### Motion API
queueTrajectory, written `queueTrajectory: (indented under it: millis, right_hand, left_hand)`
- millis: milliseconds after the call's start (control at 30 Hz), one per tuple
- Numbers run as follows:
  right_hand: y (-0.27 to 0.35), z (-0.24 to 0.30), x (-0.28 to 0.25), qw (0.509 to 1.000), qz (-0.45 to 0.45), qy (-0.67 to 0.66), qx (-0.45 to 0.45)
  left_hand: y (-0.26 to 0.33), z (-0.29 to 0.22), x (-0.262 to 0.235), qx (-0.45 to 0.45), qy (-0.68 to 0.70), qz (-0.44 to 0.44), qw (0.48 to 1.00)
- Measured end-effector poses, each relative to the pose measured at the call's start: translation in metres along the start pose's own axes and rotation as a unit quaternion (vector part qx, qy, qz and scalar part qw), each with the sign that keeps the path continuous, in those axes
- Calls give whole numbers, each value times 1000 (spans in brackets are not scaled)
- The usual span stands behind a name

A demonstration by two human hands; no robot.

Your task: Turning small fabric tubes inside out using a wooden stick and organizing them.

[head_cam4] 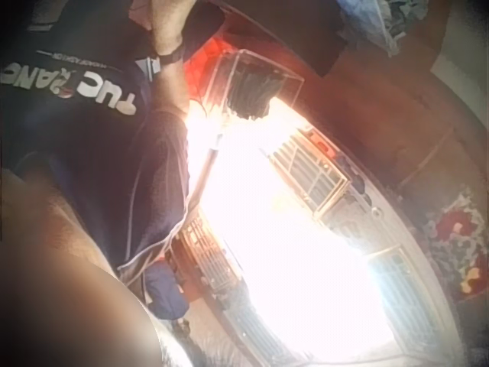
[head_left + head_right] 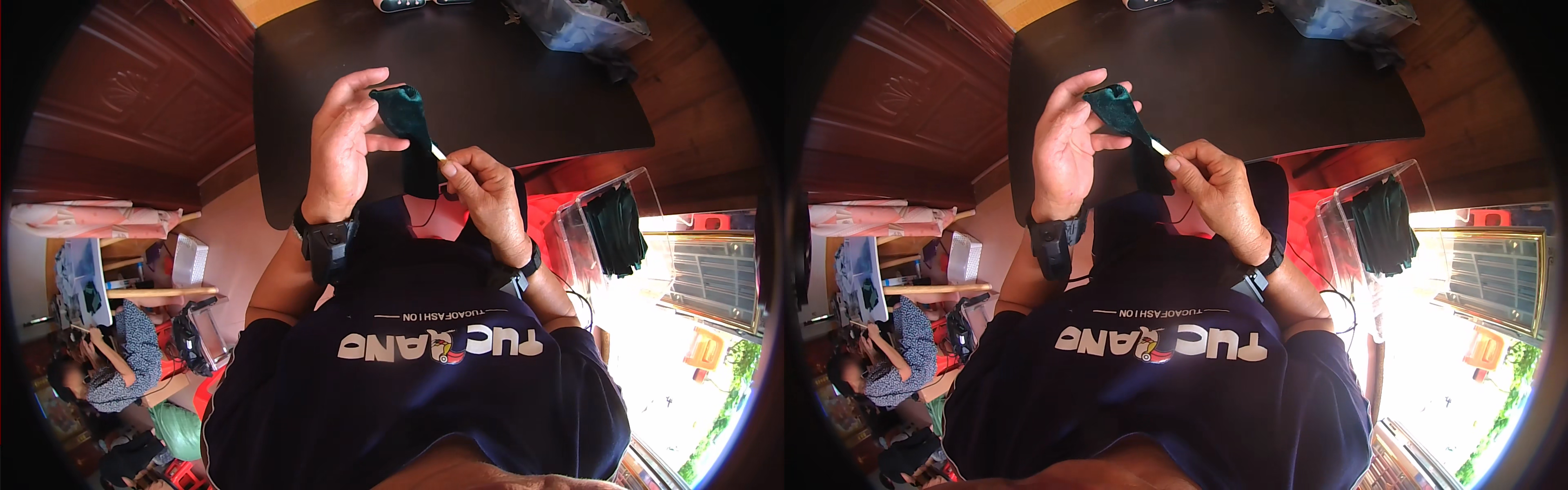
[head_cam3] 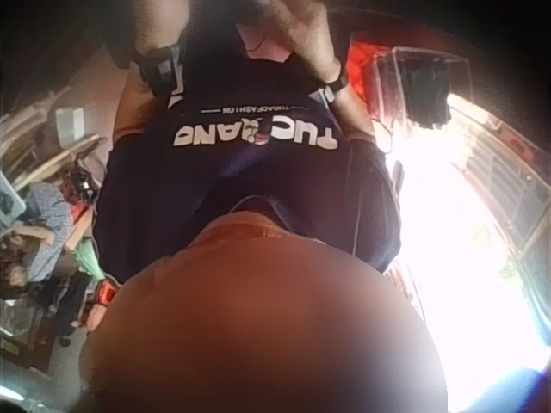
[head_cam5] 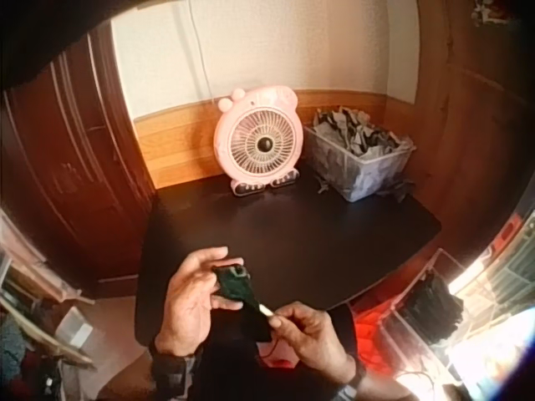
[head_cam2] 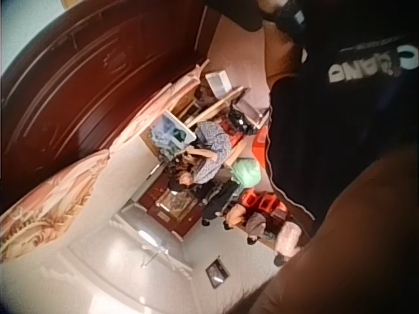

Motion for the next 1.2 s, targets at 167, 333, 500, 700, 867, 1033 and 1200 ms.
queueTrajectory:
  millis: [167, 333, 500, 700, 867, 1033, 1200]
  right_hand:
    - [-1, 3, -4, 996, 2, 82, -30]
    - [1, 2, -5, 996, 2, 82, -29]
    - [5, 5, -8, 997, 4, 71, -11]
    - [8, 5, -7, 999, -2, 50, -17]
    - [4, 7, -6, 997, 17, 74, 0]
    - [5, 6, -7, 994, 66, 82, 15]
    - [7, 3, -9, 995, 48, 86, -6]
  left_hand:
    - [-6, 6, -11, 21, -35, 32, 999]
    - [-8, 11, -11, 25, 56, 6, 998]
    - [-11, 18, -18, 21, 118, 1, 993]
    - [-10, 12, -12, 19, 70, 1, 997]
    - [-9, 15, -12, -6, 64, 57, 996]
    - [-8, 14, -15, 8, 27, 49, 998]
    - [-9, 17, -20, 28, 48, -2, 998]
Point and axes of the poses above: each hand's wrist, its own y-axis away from the middle knuckle, its own x-axis out of the palm, z = x × y, the point moved 1 cm from there along -y, towards the middle knuckle, and after that the axes turned 14 degrees about -y, right-handed, at the moved point
